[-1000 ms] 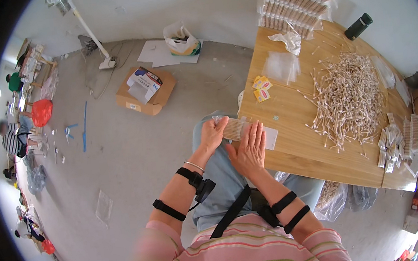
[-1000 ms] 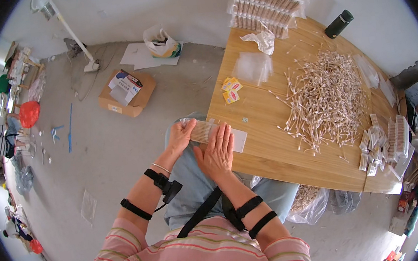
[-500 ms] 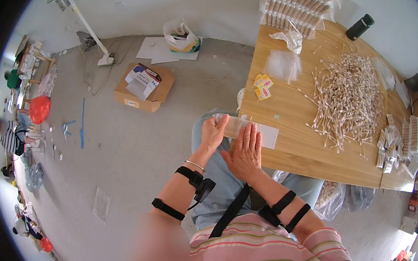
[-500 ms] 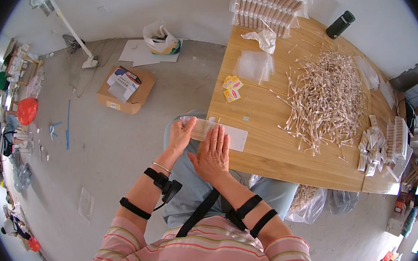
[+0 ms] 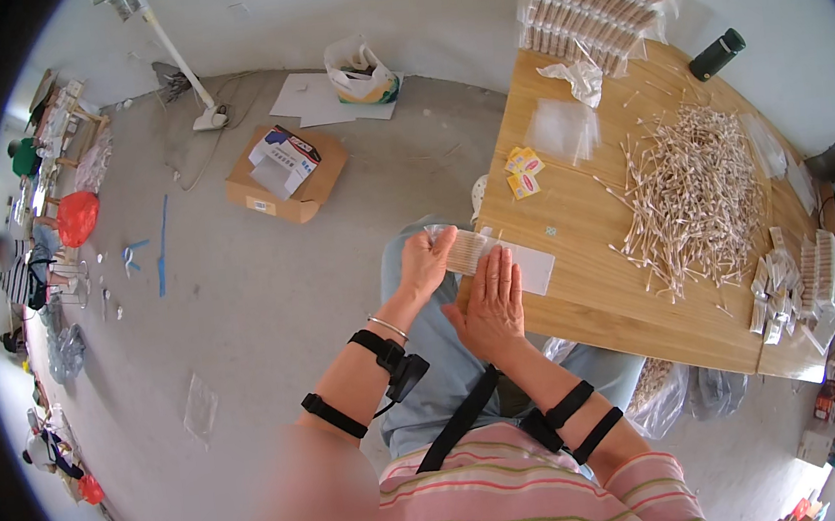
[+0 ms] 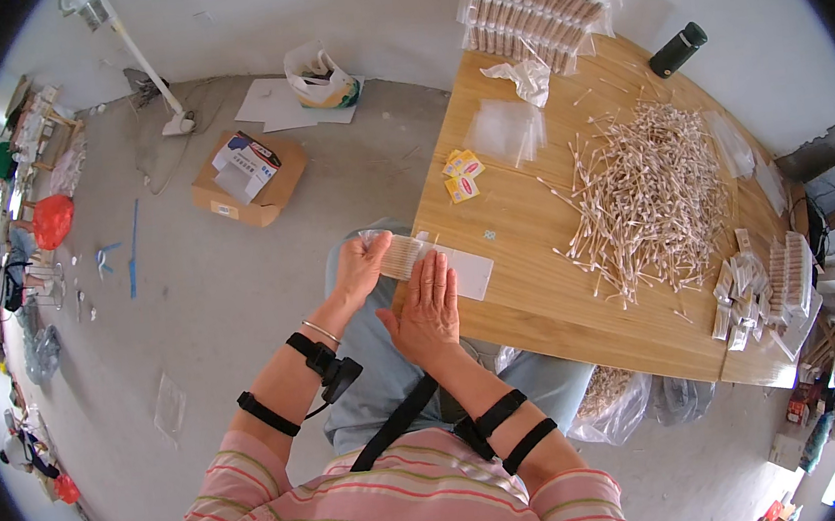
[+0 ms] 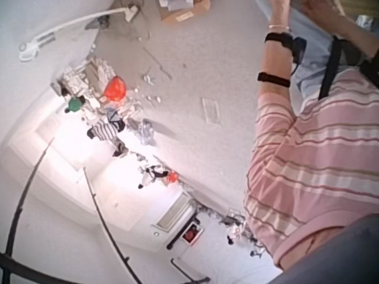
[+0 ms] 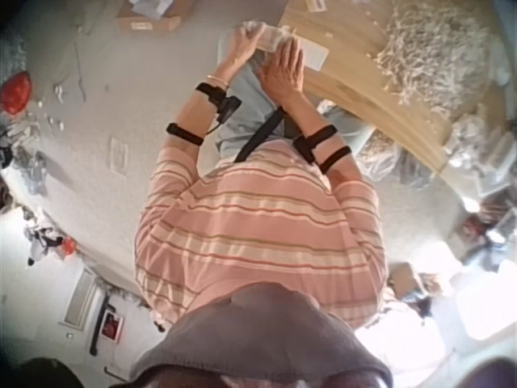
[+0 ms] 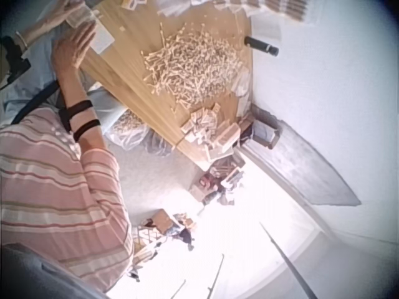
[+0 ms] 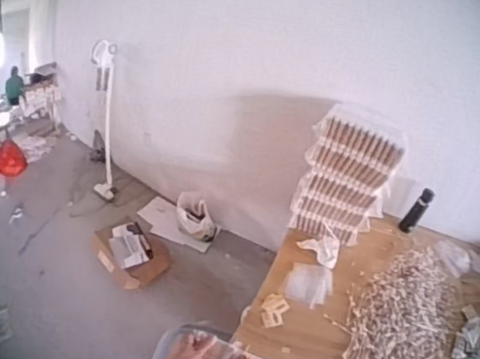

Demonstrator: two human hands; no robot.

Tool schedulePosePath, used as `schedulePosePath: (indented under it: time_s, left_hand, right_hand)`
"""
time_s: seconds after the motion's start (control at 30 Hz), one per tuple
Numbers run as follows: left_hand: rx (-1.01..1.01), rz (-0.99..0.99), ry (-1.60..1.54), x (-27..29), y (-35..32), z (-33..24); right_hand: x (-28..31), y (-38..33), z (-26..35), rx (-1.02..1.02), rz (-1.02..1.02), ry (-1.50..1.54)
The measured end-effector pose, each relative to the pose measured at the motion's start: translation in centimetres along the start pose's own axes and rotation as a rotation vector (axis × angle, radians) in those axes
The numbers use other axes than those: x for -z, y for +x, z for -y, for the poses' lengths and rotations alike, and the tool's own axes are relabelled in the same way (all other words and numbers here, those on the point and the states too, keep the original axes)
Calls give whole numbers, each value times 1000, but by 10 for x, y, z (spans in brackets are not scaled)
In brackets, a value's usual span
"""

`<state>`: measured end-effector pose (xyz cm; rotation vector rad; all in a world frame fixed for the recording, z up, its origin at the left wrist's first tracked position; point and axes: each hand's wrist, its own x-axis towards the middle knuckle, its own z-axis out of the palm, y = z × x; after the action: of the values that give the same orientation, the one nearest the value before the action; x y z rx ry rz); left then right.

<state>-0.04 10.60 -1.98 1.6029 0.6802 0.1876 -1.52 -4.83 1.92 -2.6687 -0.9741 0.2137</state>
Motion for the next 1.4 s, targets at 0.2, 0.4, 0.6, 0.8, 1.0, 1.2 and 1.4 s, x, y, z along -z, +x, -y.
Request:
schedulePosePath:
  time_s: [0.2, 0.4, 0.6, 0.8, 1.0, 1.2, 1.4]
  left_hand:
    - [6, -16, 114, -2, 0, 0]
    - [-73, -77, 276, -1, 0, 4]
    - [-58, -66, 339, 0, -2, -7]
    - [-107, -61, 217, -3, -3, -5]
    - [-74, -12, 151, 0, 2, 4]
    - [77, -17, -88, -1, 0, 6]
    - [12, 30, 45, -1, -3, -2]
  right_hand:
    - [8, 3, 6, -4, 83, -118]
    - [21, 9, 9, 0, 202, -206]
    - [7, 20, -22, -68, -56, 100]
    - [6, 26, -13, -112, 59, 17]
    - [14, 25, -18, -39, -7, 23]
    - [33, 82, -51, -314, -368, 196]
    - [39, 126, -87, -487, -330, 214]
